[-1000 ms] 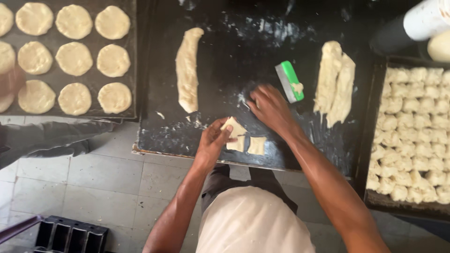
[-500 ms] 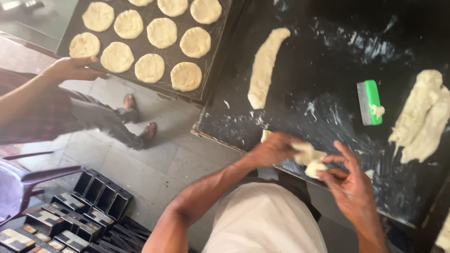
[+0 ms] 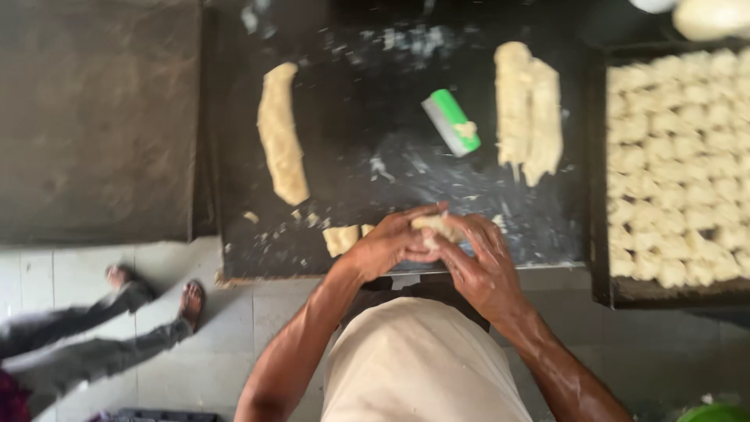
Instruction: The person uses a scraper to cut portions of dough from a long strip, shapes them by hand, and places the formed pieces into a baking tray. Later, the person flattens a large piece of dough with their hands on the workspace.
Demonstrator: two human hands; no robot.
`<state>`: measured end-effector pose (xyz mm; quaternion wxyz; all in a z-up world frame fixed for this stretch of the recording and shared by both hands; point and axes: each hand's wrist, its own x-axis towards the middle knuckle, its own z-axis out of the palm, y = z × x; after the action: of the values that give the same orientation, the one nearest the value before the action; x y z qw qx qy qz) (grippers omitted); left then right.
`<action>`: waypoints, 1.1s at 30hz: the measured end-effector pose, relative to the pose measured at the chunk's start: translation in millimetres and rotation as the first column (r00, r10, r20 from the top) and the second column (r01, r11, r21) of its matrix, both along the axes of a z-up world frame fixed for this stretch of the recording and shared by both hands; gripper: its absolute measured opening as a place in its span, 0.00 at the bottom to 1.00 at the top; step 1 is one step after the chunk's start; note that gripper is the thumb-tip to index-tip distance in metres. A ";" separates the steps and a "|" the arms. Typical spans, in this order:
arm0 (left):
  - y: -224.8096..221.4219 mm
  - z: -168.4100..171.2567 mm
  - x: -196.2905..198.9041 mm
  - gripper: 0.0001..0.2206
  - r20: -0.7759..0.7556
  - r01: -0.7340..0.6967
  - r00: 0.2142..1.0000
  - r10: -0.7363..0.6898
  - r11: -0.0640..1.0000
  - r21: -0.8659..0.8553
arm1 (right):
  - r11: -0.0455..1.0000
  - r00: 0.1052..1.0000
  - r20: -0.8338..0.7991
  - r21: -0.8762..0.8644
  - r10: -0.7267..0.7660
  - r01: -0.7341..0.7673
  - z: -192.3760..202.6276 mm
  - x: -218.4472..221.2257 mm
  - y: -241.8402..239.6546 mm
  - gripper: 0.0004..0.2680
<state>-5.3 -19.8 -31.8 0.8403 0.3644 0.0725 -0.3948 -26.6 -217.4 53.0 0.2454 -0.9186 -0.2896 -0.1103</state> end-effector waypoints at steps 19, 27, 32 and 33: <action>-214.3 34.4 90.2 0.16 0.069 0.397 0.911 -0.405 0.911 0.112 | 0.960 0.973 -0.044 0.159 -0.228 0.232 -2.9 7.3 -201.3 0.15; -302.4 58.0 99.4 0.14 0.703 0.054 0.630 -0.330 0.922 0.384 | 0.424 0.402 -0.887 0.282 -0.226 0.861 -31.6 35.7 -320.4 0.13; -242.6 68.2 117.3 0.12 0.653 -0.373 0.542 -0.529 0.545 0.751 | 0.014 0.731 -0.473 0.835 -0.491 0.549 11.4 32.4 -450.2 0.12; -222.9 64.1 114.7 0.11 0.668 -0.453 0.512 -0.540 0.491 0.744 | 0.090 0.714 -0.392 0.840 -0.580 0.535 5.1 37.5 -475.2 0.11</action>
<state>109.4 -242.6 32.3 0.4359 0.8782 -0.1752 -0.0894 10.9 -692.7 58.1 0.6467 -0.6481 0.1899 -0.3546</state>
